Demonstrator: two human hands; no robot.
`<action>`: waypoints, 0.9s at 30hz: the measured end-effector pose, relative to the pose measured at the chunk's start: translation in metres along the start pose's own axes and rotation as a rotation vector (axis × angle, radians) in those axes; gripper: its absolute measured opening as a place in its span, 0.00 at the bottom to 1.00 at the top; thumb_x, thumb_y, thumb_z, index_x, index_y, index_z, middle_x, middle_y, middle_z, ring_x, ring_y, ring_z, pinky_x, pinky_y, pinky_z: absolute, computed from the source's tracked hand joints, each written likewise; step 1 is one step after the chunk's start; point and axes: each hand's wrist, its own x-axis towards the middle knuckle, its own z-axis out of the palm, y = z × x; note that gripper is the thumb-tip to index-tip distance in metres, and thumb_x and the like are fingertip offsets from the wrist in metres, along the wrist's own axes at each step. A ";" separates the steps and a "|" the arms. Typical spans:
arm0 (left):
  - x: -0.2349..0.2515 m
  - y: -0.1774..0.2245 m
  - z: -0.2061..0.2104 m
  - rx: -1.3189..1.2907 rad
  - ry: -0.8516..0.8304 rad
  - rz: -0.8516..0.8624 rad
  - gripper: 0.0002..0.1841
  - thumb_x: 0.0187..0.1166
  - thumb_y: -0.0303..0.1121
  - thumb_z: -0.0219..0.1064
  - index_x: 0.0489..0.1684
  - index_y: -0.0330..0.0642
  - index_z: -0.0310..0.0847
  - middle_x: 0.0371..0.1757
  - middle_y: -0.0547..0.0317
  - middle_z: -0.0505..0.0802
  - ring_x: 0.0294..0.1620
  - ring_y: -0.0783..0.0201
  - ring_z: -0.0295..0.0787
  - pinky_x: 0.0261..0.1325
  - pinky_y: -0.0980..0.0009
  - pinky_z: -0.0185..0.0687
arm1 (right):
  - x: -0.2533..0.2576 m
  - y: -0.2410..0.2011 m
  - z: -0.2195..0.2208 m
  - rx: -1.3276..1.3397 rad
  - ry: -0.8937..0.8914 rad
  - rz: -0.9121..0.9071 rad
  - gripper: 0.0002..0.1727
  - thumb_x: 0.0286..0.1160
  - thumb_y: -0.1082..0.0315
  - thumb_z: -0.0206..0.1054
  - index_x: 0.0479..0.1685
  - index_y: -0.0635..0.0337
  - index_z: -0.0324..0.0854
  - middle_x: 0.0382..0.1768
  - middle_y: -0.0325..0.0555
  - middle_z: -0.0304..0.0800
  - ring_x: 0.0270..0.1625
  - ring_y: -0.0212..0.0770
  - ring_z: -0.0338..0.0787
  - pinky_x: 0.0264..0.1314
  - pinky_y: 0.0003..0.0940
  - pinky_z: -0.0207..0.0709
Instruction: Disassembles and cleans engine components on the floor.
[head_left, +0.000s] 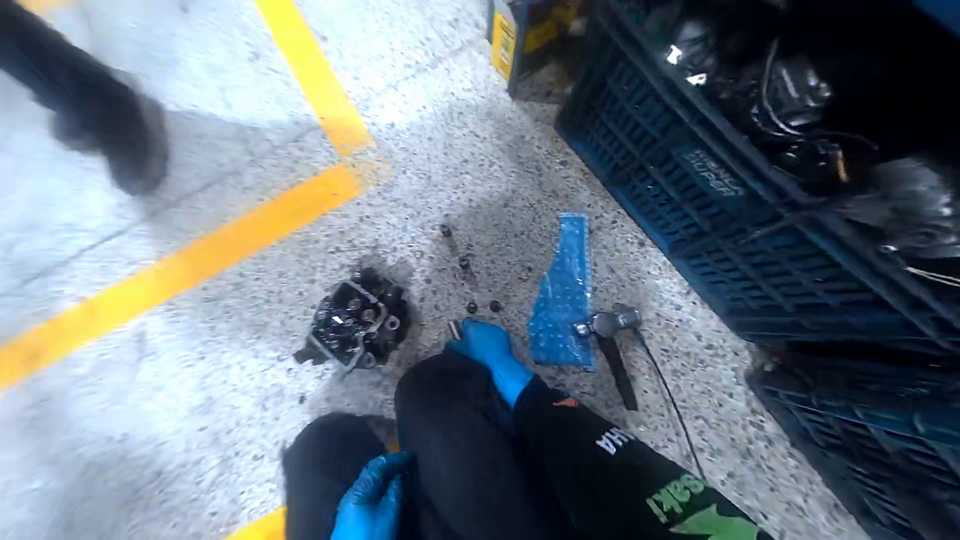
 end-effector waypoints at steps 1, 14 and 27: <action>-0.006 0.003 0.000 -0.086 0.033 0.012 0.12 0.80 0.24 0.63 0.55 0.36 0.89 0.54 0.53 0.95 0.57 0.66 0.92 0.66 0.65 0.87 | 0.019 0.006 0.009 -0.108 0.097 -0.099 0.26 0.89 0.55 0.59 0.79 0.61 0.74 0.75 0.61 0.80 0.78 0.58 0.78 0.80 0.55 0.68; 0.050 0.029 0.019 -0.572 0.021 0.434 0.20 0.86 0.30 0.58 0.69 0.22 0.71 0.58 0.52 0.90 0.58 0.71 0.89 0.65 0.71 0.87 | -0.102 0.034 0.070 0.023 0.546 -1.022 0.23 0.86 0.59 0.60 0.76 0.53 0.82 0.53 0.45 0.96 0.53 0.43 0.96 0.58 0.46 0.88; 0.239 0.037 -0.095 -0.081 0.029 0.637 0.17 0.81 0.29 0.66 0.68 0.46 0.83 0.67 0.61 0.91 0.61 0.70 0.90 0.67 0.64 0.85 | -0.089 0.184 0.052 0.236 0.654 -0.243 0.21 0.87 0.69 0.52 0.70 0.59 0.84 0.43 0.47 0.95 0.37 0.38 0.92 0.44 0.39 0.87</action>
